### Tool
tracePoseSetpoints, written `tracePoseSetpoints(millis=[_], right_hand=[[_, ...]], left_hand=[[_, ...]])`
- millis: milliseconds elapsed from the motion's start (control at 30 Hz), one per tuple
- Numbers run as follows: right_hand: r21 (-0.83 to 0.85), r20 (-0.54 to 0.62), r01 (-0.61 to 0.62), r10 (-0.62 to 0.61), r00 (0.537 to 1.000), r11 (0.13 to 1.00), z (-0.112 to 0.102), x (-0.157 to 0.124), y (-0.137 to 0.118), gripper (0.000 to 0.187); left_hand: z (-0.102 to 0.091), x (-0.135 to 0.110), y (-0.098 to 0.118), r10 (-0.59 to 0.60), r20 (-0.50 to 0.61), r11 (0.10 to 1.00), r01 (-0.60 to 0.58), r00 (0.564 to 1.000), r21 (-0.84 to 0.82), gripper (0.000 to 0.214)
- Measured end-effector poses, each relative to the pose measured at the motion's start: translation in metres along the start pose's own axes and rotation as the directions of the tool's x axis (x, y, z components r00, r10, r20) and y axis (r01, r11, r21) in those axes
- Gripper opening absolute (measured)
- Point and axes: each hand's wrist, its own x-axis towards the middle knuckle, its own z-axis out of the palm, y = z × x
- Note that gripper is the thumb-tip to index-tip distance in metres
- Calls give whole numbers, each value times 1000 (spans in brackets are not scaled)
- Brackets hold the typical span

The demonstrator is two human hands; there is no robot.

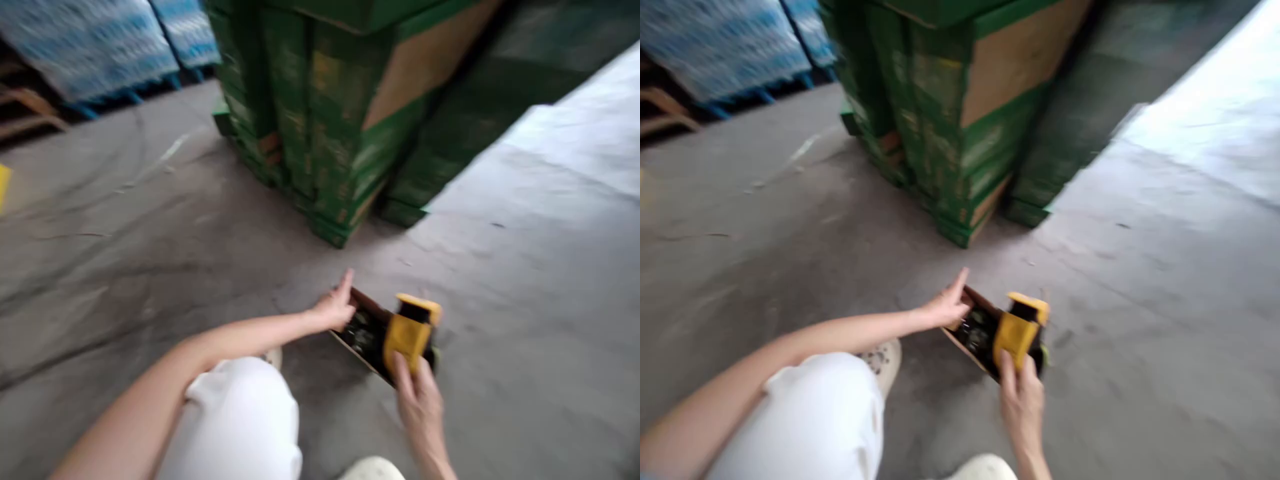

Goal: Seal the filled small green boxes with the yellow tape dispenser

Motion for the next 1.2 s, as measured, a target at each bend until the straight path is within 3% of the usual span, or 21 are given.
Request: tracePoseSetpoints(millis=[33,100,233,367,500,600,667,733,867,1033,1100,1200], right_hand=[[-28,25,-14,14,1000,1000,-17,-5,5,48],[-108,52,-59,65,997,992,-31,-11,7,46],[-226,46,-111,124,991,968,-24,-10,-1,38],[-93,82,-117,124,989,989,-32,-12,-6,41],[125,-82,-153,163,983,980,-64,-13,-1,45],[57,-274,-233,240,931,971,-88,-7,12,45],[9,-300,-294,283,911,956,-96,-4,24,44],[-11,-244,-338,325,914,941,-94,-3,34,45],[-12,-103,-358,355,929,934,-65,-11,44,47],[22,-44,-388,388,920,922,-43,-11,42,56],[-31,-37,-397,396,917,917,-43,-5,42,59],[-136,-12,-407,409,913,903,-46,0,45,63]], left_hand=[[4,4,-7,-8,-36,1000,8,999,-13,98],[13,15,-19,-26,-47,999,25,999,-28,101],[24,26,-27,-15,-89,990,27,996,141,113],[26,27,-24,-22,-115,948,58,993,314,109],[24,26,-23,-37,-69,917,61,997,395,82],[23,24,-25,-32,-53,908,51,998,416,65],[23,23,-26,-32,-46,901,49,998,432,63],[23,22,-27,-22,-35,901,35,999,433,61],[21,20,-34,2,-19,923,6,1000,386,54],[18,12,-43,-22,-24,930,29,999,367,52],[19,9,-41,-63,-35,939,71,997,338,55],[21,4,-32,-206,-3,968,204,979,145,70]])
